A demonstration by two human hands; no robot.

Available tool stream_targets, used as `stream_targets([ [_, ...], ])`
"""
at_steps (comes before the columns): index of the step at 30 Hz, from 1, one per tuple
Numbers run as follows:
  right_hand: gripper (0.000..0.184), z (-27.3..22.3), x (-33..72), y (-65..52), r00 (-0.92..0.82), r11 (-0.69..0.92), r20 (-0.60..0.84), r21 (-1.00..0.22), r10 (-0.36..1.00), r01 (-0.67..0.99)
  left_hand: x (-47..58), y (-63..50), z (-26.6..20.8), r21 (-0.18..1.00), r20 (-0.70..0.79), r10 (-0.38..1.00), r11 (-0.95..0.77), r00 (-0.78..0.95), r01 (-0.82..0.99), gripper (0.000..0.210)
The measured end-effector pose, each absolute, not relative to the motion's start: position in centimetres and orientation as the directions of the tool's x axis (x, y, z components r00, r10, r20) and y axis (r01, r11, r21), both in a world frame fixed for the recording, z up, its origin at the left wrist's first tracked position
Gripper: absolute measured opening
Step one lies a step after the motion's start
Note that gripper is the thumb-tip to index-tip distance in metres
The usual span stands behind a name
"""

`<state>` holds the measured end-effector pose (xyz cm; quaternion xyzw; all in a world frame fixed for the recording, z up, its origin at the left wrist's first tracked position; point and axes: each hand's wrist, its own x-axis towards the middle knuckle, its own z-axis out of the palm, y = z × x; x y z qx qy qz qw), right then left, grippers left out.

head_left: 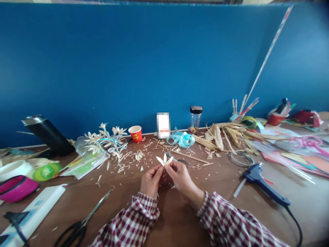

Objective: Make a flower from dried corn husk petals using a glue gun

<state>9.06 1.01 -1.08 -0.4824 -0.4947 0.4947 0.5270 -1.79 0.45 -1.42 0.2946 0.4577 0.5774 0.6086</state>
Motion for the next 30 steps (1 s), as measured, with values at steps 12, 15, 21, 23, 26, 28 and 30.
stream_targets([
  [12,0.023,-1.3,9.5,0.7,-0.003,0.036,0.036,-0.998,0.999,0.041,-2.2,0.4,-1.4,0.991,-0.070,0.973,0.044,-0.218,-0.123,0.033],
  [15,0.023,-1.4,9.4,0.8,-0.014,0.029,0.029,-0.999,0.999,0.039,-2.2,0.4,-1.5,0.999,0.000,0.976,-0.010,-0.219,-0.044,0.029],
  [21,0.022,-1.2,9.1,1.0,0.001,0.078,0.079,-0.995,0.997,0.057,-2.2,0.5,-1.6,0.998,0.064,0.975,-0.059,-0.214,0.031,0.028],
  [23,0.022,-1.1,9.2,1.0,0.006,0.094,0.095,-0.994,0.995,0.063,-2.3,0.6,-1.5,1.000,0.029,0.983,-0.028,-0.182,0.011,0.030],
  [26,0.020,-1.2,9.4,1.0,0.008,0.107,0.107,-0.993,0.994,0.060,-2.6,0.6,-1.2,0.999,0.044,0.986,-0.042,-0.162,0.020,0.034],
  [28,0.019,-1.2,9.4,1.0,0.008,0.114,0.115,-0.992,0.993,0.057,-2.9,0.7,-1.0,0.999,0.048,0.986,-0.046,-0.161,0.016,0.035],
  [30,0.019,-1.2,9.4,1.0,0.002,0.122,0.123,-0.991,0.992,0.049,-3.0,0.7,-1.0,1.000,0.013,0.989,-0.014,-0.148,-0.004,0.036],
])
